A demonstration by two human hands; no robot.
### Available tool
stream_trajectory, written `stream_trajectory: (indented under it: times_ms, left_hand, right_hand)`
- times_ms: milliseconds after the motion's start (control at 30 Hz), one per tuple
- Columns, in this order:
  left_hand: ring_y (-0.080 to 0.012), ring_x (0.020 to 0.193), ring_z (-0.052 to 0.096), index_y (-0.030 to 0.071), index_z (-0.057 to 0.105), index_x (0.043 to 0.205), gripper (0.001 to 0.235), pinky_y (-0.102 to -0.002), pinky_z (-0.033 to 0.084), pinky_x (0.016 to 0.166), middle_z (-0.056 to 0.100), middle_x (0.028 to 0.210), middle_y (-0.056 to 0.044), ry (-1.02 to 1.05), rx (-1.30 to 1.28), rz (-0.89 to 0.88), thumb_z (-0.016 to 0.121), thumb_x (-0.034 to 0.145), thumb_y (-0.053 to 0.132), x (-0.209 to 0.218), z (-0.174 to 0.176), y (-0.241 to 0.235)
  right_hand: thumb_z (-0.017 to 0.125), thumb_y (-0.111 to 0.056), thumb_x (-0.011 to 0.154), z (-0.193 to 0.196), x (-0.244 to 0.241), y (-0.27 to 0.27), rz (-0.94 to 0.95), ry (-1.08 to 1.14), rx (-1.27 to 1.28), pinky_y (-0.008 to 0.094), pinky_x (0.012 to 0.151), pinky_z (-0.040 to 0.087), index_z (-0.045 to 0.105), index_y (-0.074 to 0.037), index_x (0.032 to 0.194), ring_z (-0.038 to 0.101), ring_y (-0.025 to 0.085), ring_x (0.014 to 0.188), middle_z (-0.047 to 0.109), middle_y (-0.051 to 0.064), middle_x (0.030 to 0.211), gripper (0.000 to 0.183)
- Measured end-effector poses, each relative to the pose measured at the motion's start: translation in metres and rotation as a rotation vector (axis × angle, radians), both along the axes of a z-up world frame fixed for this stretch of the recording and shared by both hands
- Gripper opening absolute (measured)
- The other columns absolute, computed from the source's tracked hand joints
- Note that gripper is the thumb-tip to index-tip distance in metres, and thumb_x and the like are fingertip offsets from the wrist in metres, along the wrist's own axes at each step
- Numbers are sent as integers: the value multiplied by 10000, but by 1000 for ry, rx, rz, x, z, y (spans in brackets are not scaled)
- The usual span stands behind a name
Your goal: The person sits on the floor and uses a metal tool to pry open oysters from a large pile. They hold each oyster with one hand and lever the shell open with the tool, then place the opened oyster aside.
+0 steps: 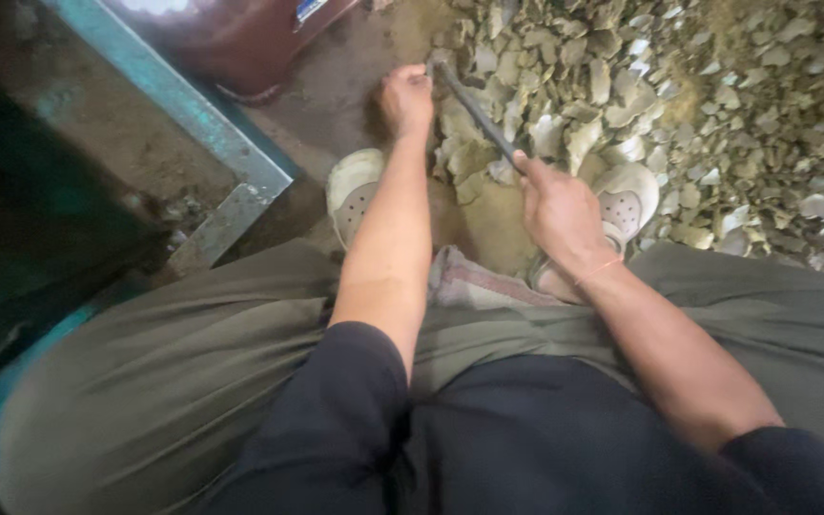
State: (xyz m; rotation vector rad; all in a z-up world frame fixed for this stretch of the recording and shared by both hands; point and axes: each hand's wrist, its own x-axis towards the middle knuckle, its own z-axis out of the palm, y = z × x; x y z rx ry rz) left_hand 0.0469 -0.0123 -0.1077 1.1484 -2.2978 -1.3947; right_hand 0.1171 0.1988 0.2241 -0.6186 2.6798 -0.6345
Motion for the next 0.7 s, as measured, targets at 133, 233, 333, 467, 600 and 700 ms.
stream_trajectory:
  times_ms: [133,233,333,467,600,700]
  left_hand:
    - [-298,868,754,189,820,903,151,-411,585,815,786,929,-118,-83,-69,-32,775,764,225,6,-2,-8]
    - [-316,885,737,190,818,901,145,-431,575,790,767,944,-126,-94,-87,-44,773,766,220,2,2,-6]
    - [-329,901,732,187,813,918,146,-433,578,806,751,959,-139,-101,-87,-31,764,783,214,6,9,-5]
    - [-328,911,738,185,814,909,149,-437,575,818,766,958,-125,-132,-18,-14,737,781,200,-1,30,-7]
    - [-325,920,750,181,802,976,166,-432,588,833,768,965,-138,-168,-5,3,728,829,205,-2,47,-1]
    - [-349,895,723,139,799,923,172,-451,568,777,747,965,-151,-38,-105,-71,788,760,194,2,57,-3]
  right_hand:
    - [558,-101,1025,-8,-2,-4,10,21,-8,553,697,530,660,-85,1321,677,448,783,700,250,892,314]
    - [582,-119,1013,-10,-10,-2,16,-38,112,556,688,526,682,-105,1294,679,448,753,691,257,818,298]
    - [594,-107,996,-8,-9,-3,19,80,-73,545,660,521,674,-70,1311,669,455,747,690,250,826,328]
    - [595,-118,993,8,-14,-7,-37,-64,62,549,676,527,697,-127,1293,674,453,716,687,250,770,317]
    - [600,-140,1002,27,-5,4,-128,-40,26,545,681,532,688,-132,1295,680,452,763,708,241,859,306]
    - [603,-131,1018,27,-7,4,-108,-34,29,560,717,522,685,-118,1313,673,464,804,707,249,891,306]
